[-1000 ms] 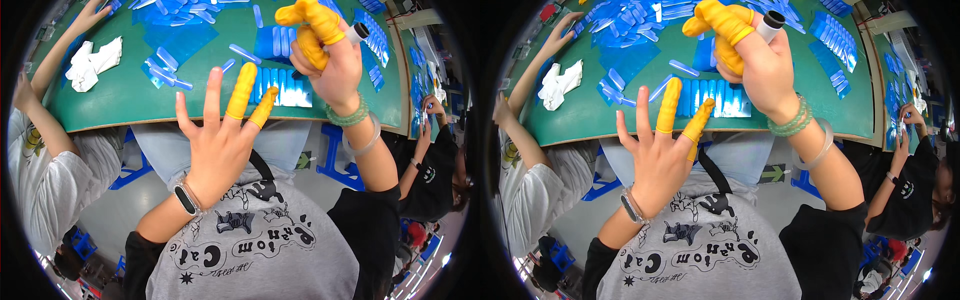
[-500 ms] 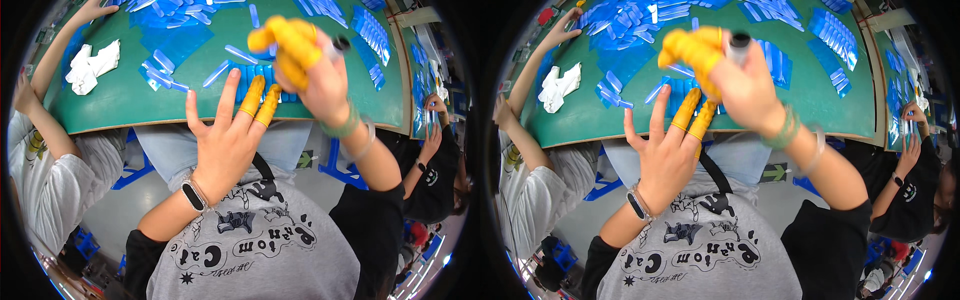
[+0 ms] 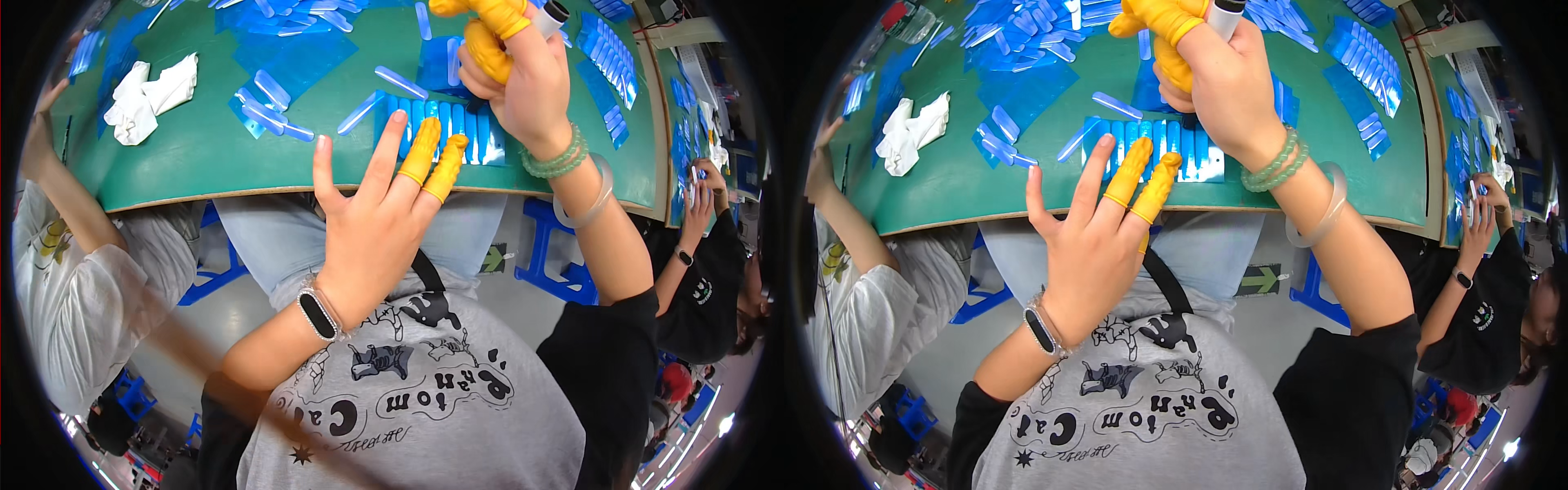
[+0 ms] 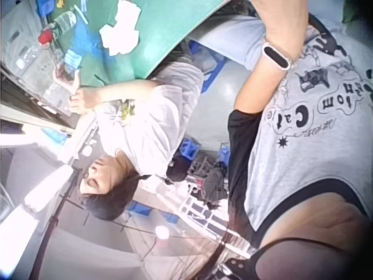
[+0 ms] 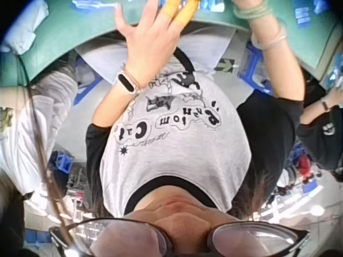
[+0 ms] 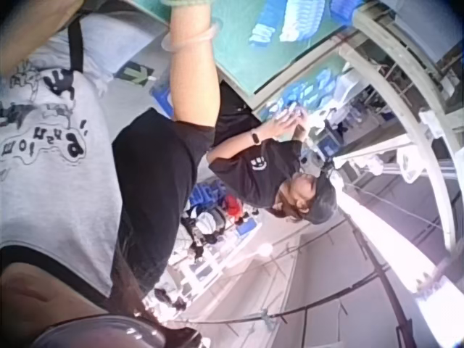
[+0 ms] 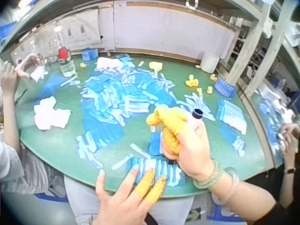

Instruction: The person holds a marker in one hand, lifts and flattens sheets carrying strips onto the table, and marks across each strip using the marker while steadying the sheet by hand.

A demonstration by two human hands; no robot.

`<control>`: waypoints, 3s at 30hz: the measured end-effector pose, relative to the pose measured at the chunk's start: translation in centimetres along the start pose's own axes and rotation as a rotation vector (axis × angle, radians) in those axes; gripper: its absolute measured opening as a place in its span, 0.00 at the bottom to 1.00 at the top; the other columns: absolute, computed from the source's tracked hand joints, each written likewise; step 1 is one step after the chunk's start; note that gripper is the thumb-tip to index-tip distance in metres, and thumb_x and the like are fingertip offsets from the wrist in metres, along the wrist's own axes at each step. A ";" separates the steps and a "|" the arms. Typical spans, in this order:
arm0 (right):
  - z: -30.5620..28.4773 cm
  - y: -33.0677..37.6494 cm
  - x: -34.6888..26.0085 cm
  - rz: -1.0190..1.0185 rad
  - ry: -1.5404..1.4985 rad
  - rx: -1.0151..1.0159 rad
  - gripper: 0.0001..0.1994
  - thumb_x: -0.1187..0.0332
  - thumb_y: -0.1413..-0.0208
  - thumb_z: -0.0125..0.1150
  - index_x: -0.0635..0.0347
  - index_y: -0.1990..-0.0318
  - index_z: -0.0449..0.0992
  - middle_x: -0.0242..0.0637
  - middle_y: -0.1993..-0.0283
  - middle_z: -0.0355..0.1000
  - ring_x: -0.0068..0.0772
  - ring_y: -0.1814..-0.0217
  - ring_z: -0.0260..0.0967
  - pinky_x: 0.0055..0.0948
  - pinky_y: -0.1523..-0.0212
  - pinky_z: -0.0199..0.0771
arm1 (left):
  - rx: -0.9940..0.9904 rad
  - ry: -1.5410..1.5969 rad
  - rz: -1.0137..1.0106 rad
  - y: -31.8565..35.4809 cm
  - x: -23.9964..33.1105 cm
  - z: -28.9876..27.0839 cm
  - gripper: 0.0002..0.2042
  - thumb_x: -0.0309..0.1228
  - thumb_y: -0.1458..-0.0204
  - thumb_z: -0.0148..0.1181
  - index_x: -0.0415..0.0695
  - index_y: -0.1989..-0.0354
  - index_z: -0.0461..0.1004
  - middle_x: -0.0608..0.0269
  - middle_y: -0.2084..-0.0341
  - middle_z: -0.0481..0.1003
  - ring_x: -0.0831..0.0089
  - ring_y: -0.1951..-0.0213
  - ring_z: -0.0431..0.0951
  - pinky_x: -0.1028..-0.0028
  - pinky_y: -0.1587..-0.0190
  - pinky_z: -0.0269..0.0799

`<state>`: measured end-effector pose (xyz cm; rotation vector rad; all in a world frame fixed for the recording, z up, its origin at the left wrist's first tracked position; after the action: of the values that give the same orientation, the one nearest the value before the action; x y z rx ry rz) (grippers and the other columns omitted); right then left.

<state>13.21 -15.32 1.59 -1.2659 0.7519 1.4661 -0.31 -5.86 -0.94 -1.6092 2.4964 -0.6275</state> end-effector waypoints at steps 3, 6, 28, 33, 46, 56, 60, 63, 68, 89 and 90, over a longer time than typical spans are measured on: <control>-0.3 1.0 -0.8 0.012 -0.097 -0.028 0.15 0.64 0.33 0.49 0.70 0.57 0.77 0.24 0.85 0.58 0.13 0.88 0.46 0.19 0.85 0.45 | -0.042 0.022 -0.014 0.1 -0.2 0.3 0.22 0.30 0.50 0.59 0.63 0.44 0.76 0.71 0.43 0.73 0.68 0.34 0.64 0.35 0.35 0.32; -0.1 2.4 -0.9 -0.013 -0.059 -0.036 0.17 0.63 0.33 0.46 0.70 0.53 0.76 0.23 0.85 0.53 0.12 0.88 0.42 0.20 0.85 0.42 | -0.056 0.036 -0.017 -0.2 -0.3 0.3 0.23 0.30 0.50 0.60 0.64 0.44 0.76 0.71 0.43 0.73 0.68 0.34 0.65 0.35 0.35 0.31; 0.1 3.5 -0.7 -0.080 0.149 0.022 0.18 0.63 0.33 0.46 0.72 0.51 0.74 0.22 0.85 0.53 0.13 0.88 0.42 0.20 0.85 0.41 | -0.035 0.010 0.005 0.2 0.0 0.6 0.21 0.33 0.48 0.54 0.68 0.45 0.75 0.71 0.45 0.73 0.65 0.36 0.66 0.33 0.37 0.39; -1.5 5.3 -0.7 -0.017 -0.220 -0.004 0.21 0.59 0.33 0.45 0.72 0.51 0.74 0.24 0.83 0.62 0.11 0.88 0.47 0.18 0.86 0.44 | -0.039 0.029 -0.001 0.1 -0.1 0.3 0.22 0.30 0.50 0.58 0.69 0.46 0.77 0.69 0.42 0.72 0.67 0.34 0.64 0.35 0.35 0.33; 0.3 6.7 0.1 0.111 -0.171 0.066 0.16 0.64 0.33 0.47 0.71 0.52 0.74 0.21 0.85 0.51 0.12 0.87 0.41 0.20 0.85 0.41 | -0.101 -0.006 0.015 -0.1 -0.1 0.3 0.25 0.30 0.50 0.59 0.70 0.42 0.74 0.70 0.40 0.70 0.68 0.34 0.63 0.37 0.35 0.32; -1.2 12.5 -4.6 -0.230 1.174 -0.067 0.29 0.62 0.54 0.75 0.62 0.44 0.75 0.31 0.55 0.73 0.19 0.78 0.65 0.21 0.77 0.67 | 0.007 0.087 0.111 0.2 -0.3 -0.8 0.20 0.33 0.54 0.61 0.72 0.51 0.81 0.78 0.49 0.75 0.71 0.44 0.71 0.42 0.33 0.34; -2.6 14.4 -2.1 -0.012 1.226 -0.052 0.18 0.66 0.54 0.74 0.57 0.53 0.81 0.34 0.65 0.74 0.19 0.78 0.67 0.20 0.76 0.68 | 0.052 0.181 0.190 0.0 0.2 -1.2 0.17 0.33 0.56 0.64 0.69 0.56 0.83 0.78 0.52 0.77 0.71 0.49 0.75 0.44 0.33 0.36; -3.3 13.8 -2.9 -0.204 1.105 -0.020 0.17 0.72 0.52 0.71 0.62 0.53 0.80 0.33 0.72 0.74 0.18 0.80 0.64 0.18 0.76 0.65 | 0.001 0.336 0.234 -0.3 -0.1 -1.4 0.15 0.33 0.56 0.65 0.63 0.58 0.83 0.77 0.54 0.78 0.71 0.50 0.76 0.45 0.33 0.35; -7.6 11.9 -3.4 0.141 0.363 0.451 0.13 0.78 0.47 0.67 0.67 0.53 0.78 0.29 0.66 0.78 0.08 0.79 0.56 0.13 0.77 0.55 | 0.093 1.017 -0.266 -4.1 -3.7 -2.2 0.28 0.18 0.53 0.69 0.41 0.40 0.70 0.58 0.47 0.76 0.70 0.51 0.76 0.72 0.54 0.73; -14.8 9.8 -6.1 0.342 0.566 0.667 0.14 0.72 0.46 0.68 0.69 0.54 0.78 0.29 0.67 0.75 0.10 0.79 0.60 0.15 0.78 0.57 | 0.131 0.371 -0.037 -12.0 -4.0 -1.8 0.35 0.33 0.55 0.73 0.46 0.36 0.67 0.55 0.46 0.70 0.57 0.49 0.70 0.62 0.46 0.65; -16.0 11.3 -6.0 0.316 0.511 0.717 0.13 0.72 0.46 0.68 0.68 0.54 0.78 0.28 0.67 0.74 0.08 0.81 0.57 0.14 0.80 0.53 | 0.060 0.402 0.017 -13.1 -3.1 -1.3 0.35 0.32 0.55 0.73 0.45 0.36 0.67 0.55 0.45 0.71 0.57 0.48 0.70 0.62 0.45 0.64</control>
<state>7.27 -34.93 1.51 -0.9718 1.7033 0.9414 11.73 -7.34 4.99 -1.5687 2.7210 -1.1102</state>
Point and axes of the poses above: each hand's wrist, its own y-axis away from the middle knuckle, its own z-axis out of the palm, x = y × z, the point moved 9 cm from there along -y, towards the middle knuckle
